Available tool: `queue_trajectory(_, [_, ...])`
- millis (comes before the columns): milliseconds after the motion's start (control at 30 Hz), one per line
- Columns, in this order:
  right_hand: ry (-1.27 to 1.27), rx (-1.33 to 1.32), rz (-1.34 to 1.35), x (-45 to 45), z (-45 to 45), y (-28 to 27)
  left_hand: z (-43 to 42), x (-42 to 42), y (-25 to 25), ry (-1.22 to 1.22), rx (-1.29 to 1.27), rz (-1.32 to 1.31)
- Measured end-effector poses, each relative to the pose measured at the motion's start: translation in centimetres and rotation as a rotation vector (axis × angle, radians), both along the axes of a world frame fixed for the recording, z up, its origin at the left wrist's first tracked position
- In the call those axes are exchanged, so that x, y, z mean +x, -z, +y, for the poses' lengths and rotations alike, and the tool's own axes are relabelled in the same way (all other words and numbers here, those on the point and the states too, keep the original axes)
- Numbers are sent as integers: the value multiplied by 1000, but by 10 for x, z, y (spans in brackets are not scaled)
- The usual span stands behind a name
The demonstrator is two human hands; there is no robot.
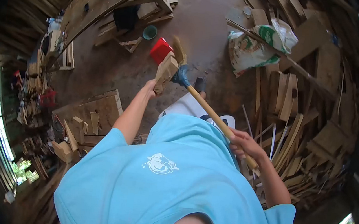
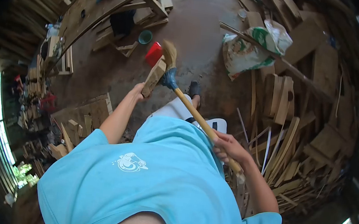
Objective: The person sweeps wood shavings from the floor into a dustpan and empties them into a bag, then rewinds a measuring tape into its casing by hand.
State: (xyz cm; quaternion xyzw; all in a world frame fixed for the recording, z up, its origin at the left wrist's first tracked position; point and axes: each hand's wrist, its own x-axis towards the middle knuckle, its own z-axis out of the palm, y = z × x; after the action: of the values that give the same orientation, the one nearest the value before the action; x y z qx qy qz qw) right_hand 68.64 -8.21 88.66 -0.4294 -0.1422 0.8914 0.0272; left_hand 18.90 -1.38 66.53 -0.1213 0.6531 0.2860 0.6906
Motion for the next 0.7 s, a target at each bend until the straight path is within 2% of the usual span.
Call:
queue_trajectory(33, [-10,-18,37,-12,15,-24,-6,-14,12,-121,-32,-123])
queue_trajectory(67, [-51,-23,16,-15,30,-40,2,-7,-4,-202,-60,-14])
queue_trajectory(200, [-146,-84,-71,-35,93,-98,24,-56,27,-386,-138,-43])
queue_trajectory(333, [-182,-50,-224,-84,151,-93,33,-93,47,-502,-134,-81])
queue_trajectory(467, [-226,117,-375,-139,215,-48,38,-117,41,-694,-175,-177])
queue_trajectory(533, [-264,245,-450,-135,236,20,43,-132,42,-813,-180,-250])
queue_trajectory(567, [-283,305,-484,-139,248,43,45,-140,45,-855,-178,-260])
queue_trajectory(600, [-199,262,-527,-155,261,45,46,-146,48,-897,-183,-271])
queue_trajectory(700, [-276,531,-599,-149,282,125,54,-165,55,-976,-193,-280])
